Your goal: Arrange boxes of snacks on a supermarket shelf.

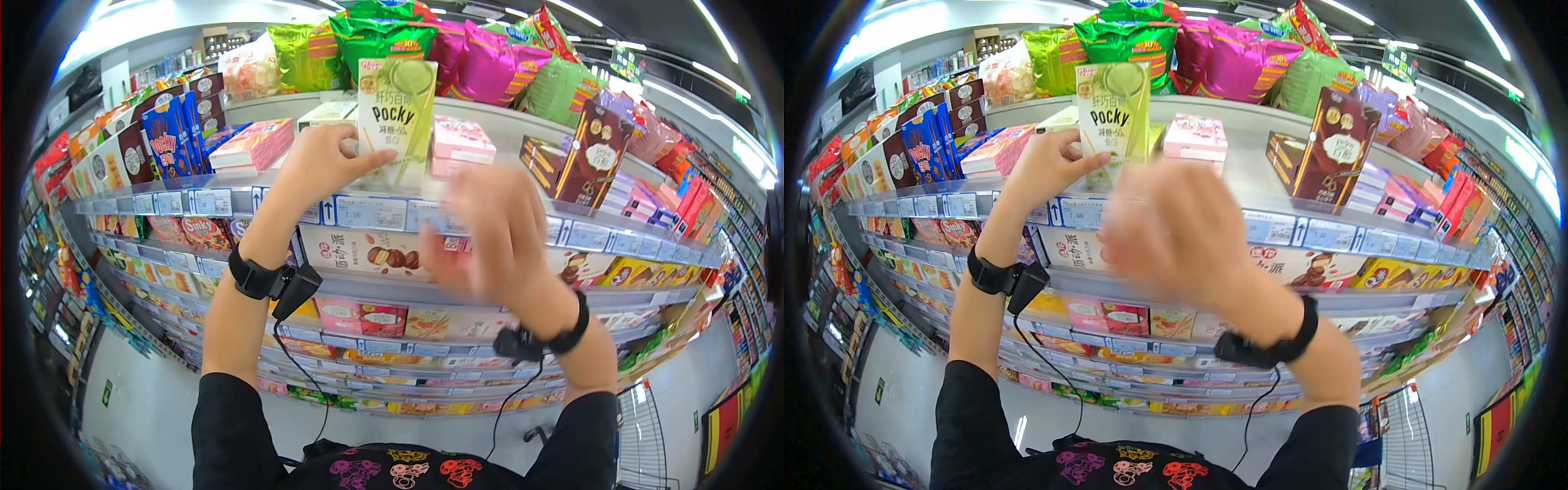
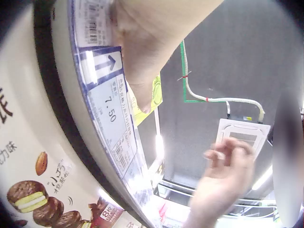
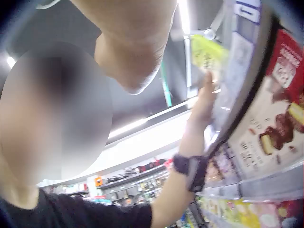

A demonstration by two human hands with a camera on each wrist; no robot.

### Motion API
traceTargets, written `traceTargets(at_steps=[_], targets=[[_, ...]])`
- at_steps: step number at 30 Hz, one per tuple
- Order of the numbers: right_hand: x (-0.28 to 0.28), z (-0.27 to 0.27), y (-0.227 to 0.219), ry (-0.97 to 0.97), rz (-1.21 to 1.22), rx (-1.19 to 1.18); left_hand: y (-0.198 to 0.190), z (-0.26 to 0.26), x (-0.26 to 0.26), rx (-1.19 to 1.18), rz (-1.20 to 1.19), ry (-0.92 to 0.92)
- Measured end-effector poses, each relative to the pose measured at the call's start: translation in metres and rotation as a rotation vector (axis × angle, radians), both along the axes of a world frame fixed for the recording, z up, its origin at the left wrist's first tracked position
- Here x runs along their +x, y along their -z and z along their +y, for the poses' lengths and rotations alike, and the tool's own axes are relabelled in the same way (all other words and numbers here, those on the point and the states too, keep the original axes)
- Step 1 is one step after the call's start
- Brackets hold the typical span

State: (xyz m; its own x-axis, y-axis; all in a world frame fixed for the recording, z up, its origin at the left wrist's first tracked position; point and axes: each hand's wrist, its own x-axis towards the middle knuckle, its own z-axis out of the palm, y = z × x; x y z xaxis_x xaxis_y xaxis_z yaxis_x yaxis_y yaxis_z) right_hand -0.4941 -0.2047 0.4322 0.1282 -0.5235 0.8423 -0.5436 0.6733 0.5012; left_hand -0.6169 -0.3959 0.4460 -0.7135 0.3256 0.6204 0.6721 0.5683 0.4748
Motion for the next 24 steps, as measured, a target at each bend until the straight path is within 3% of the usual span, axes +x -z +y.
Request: traceTargets(at_steps=[1,4,6,8,11,15,18,21,24], targets=[[0.031,0.003,0.006,-0.057,0.009,0.086,0.000,0.000,0.000,-0.008,0.005,-0.029],[0.104,-0.002,0.004,-0.485,0.159,0.078,0.004,0.002,-0.001,-0.012,0.088,-0.048],[0.125,-0.006,0.000,-0.699,0.220,0.019,0.009,0.004,0.000,0.037,0.188,-0.062],[0.147,0.000,0.004,-0.756,0.083,-0.037,0.014,0.007,0.004,0.094,0.310,-0.099],[0.165,0.004,0.011,-0.865,-0.079,-0.122,0.020,0.014,0.011,0.103,0.745,-0.178],[0.187,0.021,0.008,-0.986,-0.176,-0.154,0.026,0.022,0.047,0.138,0.858,-0.331],[0.199,0.042,0.008,-1.056,-0.288,-0.124,0.047,0.029,0.075,0.215,0.843,-0.284],[0.189,0.067,0.015,-1.131,-0.360,0.075,0.075,0.049,0.126,0.223,0.689,-0.276],[0.196,0.072,0.025,-1.077,-0.328,0.070,0.092,0.070,0.170,0.113,0.725,-0.087]])
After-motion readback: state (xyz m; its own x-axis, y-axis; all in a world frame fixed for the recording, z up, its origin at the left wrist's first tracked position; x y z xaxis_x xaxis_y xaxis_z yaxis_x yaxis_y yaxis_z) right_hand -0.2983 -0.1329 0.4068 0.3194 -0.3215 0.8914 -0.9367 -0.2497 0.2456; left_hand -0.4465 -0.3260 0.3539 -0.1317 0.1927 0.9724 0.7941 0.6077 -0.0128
